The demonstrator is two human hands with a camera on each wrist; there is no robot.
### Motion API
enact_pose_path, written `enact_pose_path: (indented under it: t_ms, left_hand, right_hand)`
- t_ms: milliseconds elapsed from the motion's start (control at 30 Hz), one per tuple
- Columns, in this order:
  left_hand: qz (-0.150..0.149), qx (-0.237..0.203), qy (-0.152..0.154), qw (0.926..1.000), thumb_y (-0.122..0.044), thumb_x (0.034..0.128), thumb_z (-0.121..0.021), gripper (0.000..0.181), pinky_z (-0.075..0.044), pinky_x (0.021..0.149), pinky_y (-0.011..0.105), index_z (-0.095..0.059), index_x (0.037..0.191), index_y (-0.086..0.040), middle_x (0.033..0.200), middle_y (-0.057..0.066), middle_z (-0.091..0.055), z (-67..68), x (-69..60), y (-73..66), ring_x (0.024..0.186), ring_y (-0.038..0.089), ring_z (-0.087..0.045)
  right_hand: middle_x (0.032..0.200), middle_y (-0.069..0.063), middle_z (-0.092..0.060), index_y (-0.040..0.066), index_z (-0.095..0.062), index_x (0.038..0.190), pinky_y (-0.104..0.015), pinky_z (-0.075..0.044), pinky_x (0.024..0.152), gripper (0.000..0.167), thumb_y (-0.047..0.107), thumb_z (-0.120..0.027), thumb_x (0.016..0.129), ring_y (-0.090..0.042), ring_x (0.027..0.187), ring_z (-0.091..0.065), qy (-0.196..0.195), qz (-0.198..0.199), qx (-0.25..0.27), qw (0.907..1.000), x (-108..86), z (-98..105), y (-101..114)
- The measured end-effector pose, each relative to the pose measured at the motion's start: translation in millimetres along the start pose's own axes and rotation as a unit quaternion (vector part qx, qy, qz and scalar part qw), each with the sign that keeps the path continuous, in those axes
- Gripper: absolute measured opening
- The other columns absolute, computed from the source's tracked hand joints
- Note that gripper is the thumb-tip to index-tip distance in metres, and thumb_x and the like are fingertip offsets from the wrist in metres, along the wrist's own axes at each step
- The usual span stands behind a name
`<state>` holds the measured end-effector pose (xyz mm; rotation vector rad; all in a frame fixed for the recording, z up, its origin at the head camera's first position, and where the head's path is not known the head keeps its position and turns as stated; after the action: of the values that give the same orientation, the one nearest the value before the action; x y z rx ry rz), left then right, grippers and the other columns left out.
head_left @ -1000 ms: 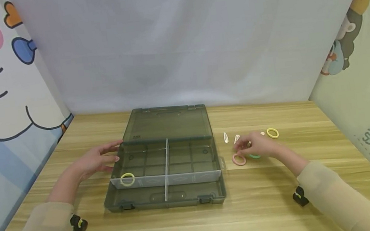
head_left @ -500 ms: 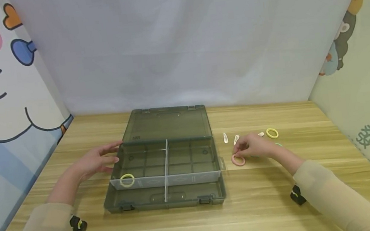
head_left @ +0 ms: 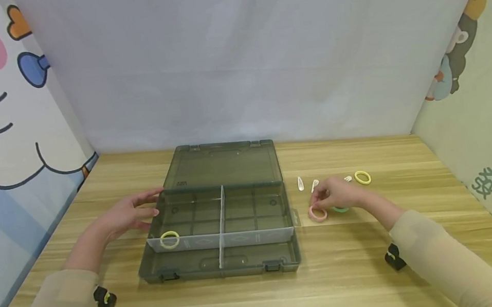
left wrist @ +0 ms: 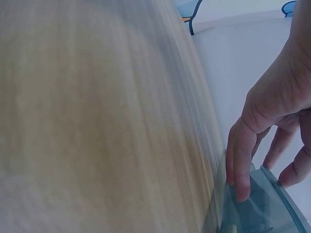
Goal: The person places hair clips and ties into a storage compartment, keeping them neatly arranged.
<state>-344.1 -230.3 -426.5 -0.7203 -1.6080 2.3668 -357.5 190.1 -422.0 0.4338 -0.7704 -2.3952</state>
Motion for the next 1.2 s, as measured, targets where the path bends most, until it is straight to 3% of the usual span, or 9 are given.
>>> enact_pose_path:
  t_ms: [600,1033,1200]
  left_hand:
    - [-0.002,0.008,-0.001,1.0,-0.011,0.097,-0.051,0.066,-0.049,0.094,0.047,-0.016,0.153,-0.013,0.153,0.027,-0.01,-0.9,-0.3,-1.3,0.132,0.046,-0.032]
    - [-0.005,0.001,-0.001,1.0,-0.011,0.0961,-0.053,0.067,-0.05,0.092,0.046,-0.017,0.152,-0.013,0.153,0.027,-0.011,-1.1,2.2,-0.4,0.132,0.048,-0.03]
    - [-0.006,0.001,-0.002,1.0,-0.011,0.0964,-0.052,0.066,-0.05,0.092,0.047,-0.017,0.152,-0.014,0.153,0.026,-0.011,0.6,3.8,1.7,0.132,0.049,-0.03]
  right_hand:
    - [0.077,0.004,-0.066,0.016,-0.067,0.084,-0.026,-0.045,0.061,0.004,0.017,-0.066,0.088,-0.013,0.067,-0.051,-0.025,0.02,-0.004,0.9995,-0.9,19,28]
    - [0.083,-0.005,-0.067,0.008,-0.067,0.091,-0.022,-0.041,0.055,0.008,0.016,-0.065,0.09,-0.011,0.062,-0.047,-0.053,0.039,0.008,0.9978,0.6,35,57]
    - [0.075,0.001,-0.061,0.009,-0.067,0.089,-0.022,-0.039,0.055,0.008,0.016,-0.067,0.089,-0.009,0.06,-0.044,-0.06,0.054,0.004,0.9967,3.6,43,72]
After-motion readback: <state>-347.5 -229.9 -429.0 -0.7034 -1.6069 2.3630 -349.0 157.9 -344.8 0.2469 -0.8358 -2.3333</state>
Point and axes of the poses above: each hand's wrist, its own x-axis towards the middle knuckle, its own z-axis out of the back of the hand, y = z × x, the point moved 10 cm from there along x, towards the middle knuckle
